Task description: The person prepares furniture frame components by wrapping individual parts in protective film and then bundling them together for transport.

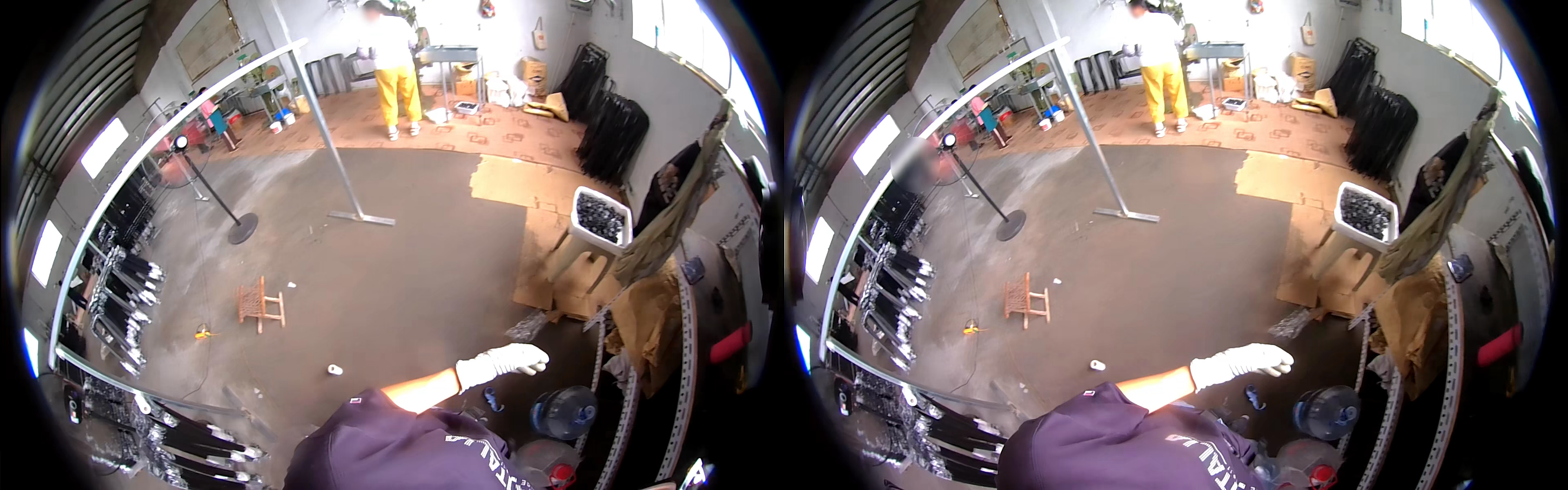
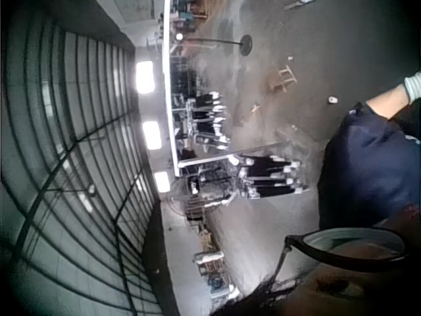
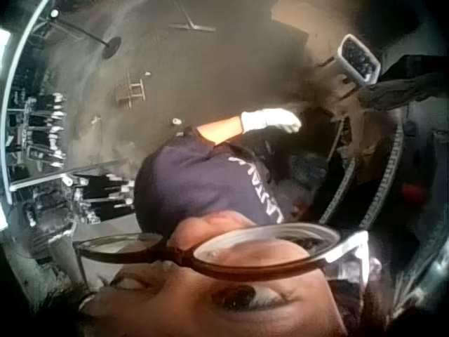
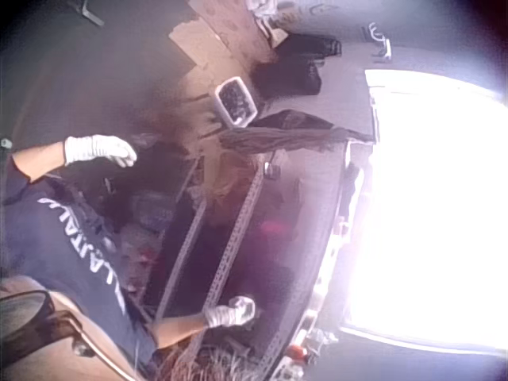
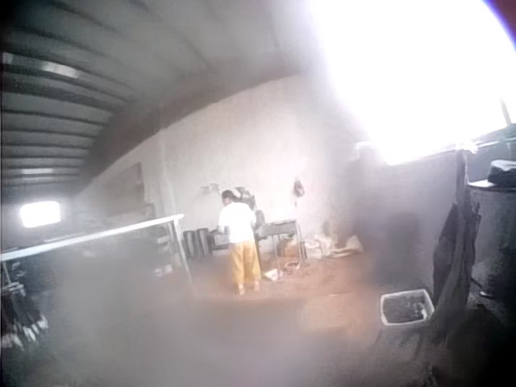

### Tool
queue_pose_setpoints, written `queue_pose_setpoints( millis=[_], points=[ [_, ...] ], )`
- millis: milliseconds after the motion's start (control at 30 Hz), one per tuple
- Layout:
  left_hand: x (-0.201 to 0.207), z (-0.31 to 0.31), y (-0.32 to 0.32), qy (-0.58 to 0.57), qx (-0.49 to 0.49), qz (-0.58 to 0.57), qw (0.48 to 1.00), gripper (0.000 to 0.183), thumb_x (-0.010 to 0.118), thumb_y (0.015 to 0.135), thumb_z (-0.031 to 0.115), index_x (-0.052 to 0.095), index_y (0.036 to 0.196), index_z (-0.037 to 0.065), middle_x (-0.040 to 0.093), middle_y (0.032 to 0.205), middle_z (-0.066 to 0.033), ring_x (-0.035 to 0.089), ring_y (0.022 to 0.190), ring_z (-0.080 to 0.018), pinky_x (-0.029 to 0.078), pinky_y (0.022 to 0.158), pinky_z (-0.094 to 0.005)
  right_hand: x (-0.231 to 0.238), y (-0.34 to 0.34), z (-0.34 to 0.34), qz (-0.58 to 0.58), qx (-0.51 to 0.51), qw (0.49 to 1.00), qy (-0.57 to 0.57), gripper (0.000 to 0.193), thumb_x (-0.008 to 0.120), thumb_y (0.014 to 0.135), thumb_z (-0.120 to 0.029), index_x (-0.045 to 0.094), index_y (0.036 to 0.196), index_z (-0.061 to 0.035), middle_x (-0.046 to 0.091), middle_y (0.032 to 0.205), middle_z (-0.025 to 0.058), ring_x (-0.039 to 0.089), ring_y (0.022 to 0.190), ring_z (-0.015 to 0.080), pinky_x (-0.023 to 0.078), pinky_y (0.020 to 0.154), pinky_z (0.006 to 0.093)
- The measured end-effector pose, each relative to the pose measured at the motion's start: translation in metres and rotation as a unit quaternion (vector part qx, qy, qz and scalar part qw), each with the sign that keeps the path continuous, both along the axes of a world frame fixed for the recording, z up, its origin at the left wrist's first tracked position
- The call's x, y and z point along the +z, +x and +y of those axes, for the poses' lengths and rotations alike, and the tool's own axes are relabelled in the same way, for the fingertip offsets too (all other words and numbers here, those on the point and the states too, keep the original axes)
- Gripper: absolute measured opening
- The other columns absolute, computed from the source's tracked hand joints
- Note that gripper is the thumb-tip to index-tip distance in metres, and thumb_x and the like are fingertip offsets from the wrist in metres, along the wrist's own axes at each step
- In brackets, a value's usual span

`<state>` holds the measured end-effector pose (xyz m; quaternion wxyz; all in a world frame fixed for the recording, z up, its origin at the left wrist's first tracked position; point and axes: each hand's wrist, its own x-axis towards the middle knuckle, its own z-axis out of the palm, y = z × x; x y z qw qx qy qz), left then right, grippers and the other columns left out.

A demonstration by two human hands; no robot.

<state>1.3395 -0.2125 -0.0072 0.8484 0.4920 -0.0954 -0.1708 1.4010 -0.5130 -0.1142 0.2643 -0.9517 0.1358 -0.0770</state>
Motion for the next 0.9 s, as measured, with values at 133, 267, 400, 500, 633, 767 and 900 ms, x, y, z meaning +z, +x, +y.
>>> queue_pose_setpoints(
  millis=[133, 267, 400, 500, 633, 767, 900],
  points=[
    [0.010, 0.053, -0.079, 0.044, 0.035, 0.068, 0.996, 0.054, 0.050, 0.092, 0.029, 0.029, 0.139, 0.010, 0.051, 0.121, -0.0055, 0.050, 0.106, -0.0113, 0.039, 0.094, -0.0273, 0.015, -0.016, 0.121, -0.042, 0.057, 0.988, 0.136, 0.015, 0.058, 0.079, -0.019, 0.061, 0.082, -0.0049, 0.057, 0.068, 0.0027, 0.054, 0.061, 0.0140, 0.047, 0.062, 0.0243],
    [-0.034, 0.110, -0.139, -0.052, 0.184, 0.128, 0.973, 0.041, 0.050, 0.091, 0.026, 0.040, 0.127, 0.009, 0.053, 0.111, -0.0056, 0.052, 0.101, -0.0134, 0.040, 0.092, -0.0268, 0.087, -0.105, 0.304, 0.151, 0.269, 0.769, 0.560, 0.016, 0.059, 0.078, -0.019, 0.060, 0.085, -0.0047, 0.060, 0.075, 0.0031, 0.056, 0.069, 0.0103, 0.047, 0.066, 0.0241],
    [-0.009, 0.178, -0.187, -0.207, 0.291, 0.174, 0.918, 0.020, 0.051, 0.088, 0.017, 0.047, 0.100, 0.003, 0.054, 0.097, -0.0075, 0.054, 0.098, -0.0168, 0.043, 0.088, -0.0266, 0.083, -0.165, 0.397, 0.241, 0.421, 0.677, 0.554, 0.014, 0.049, 0.078, -0.005, 0.057, 0.089, -0.0046, 0.057, 0.079, 0.0027, 0.054, 0.075, 0.0127, 0.045, 0.070, 0.0256],
    [-0.029, 0.203, -0.227, -0.222, 0.362, 0.126, 0.897, 0.023, 0.050, 0.087, 0.013, 0.047, 0.107, 0.001, 0.055, 0.101, -0.0070, 0.054, 0.100, -0.0158, 0.043, 0.089, -0.0262, 0.059, -0.192, 0.434, 0.176, 0.531, 0.736, 0.380, 0.019, 0.048, 0.076, -0.002, 0.057, 0.091, -0.0076, 0.059, 0.082, 0.0068, 0.057, 0.079, 0.0212, 0.047, 0.074, 0.0315],
    [-0.014, 0.224, -0.254, -0.299, 0.538, 0.158, 0.772, 0.029, 0.039, 0.091, 0.007, 0.044, 0.119, 0.003, 0.052, 0.109, -0.0045, 0.053, 0.098, -0.0119, 0.044, 0.089, -0.0274, 0.078, -0.200, 0.480, 0.016, 0.669, 0.691, 0.275, 0.012, 0.055, 0.073, -0.004, 0.058, 0.083, -0.0110, 0.058, 0.080, 0.0074, 0.058, 0.078, 0.0269, 0.047, 0.069, 0.0345],
    [0.003, 0.253, -0.245, -0.166, 0.540, 0.100, 0.819, 0.031, 0.050, 0.086, 0.004, 0.052, 0.117, 0.001, 0.059, 0.104, -0.0036, 0.056, 0.091, -0.0114, 0.046, 0.081, -0.0231, 0.080, -0.188, 0.514, 0.076, 0.708, 0.666, 0.222, 0.013, 0.058, 0.071, -0.006, 0.060, 0.082, -0.0133, 0.060, 0.078, 0.0078, 0.059, 0.076, 0.0272, 0.048, 0.069, 0.0349],
    [-0.001, 0.279, -0.239, -0.191, 0.589, 0.210, 0.757, 0.031, 0.056, 0.085, 0.007, 0.055, 0.116, 0.004, 0.060, 0.097, -0.0009, 0.056, 0.083, -0.0076, 0.046, 0.071, -0.0200, 0.077, -0.167, 0.556, 0.182, 0.714, 0.640, 0.217, 0.016, 0.056, 0.075, -0.009, 0.062, 0.088, -0.0122, 0.064, 0.084, 0.0087, 0.062, 0.081, 0.0266, 0.049, 0.071, 0.0330]
  ],
)
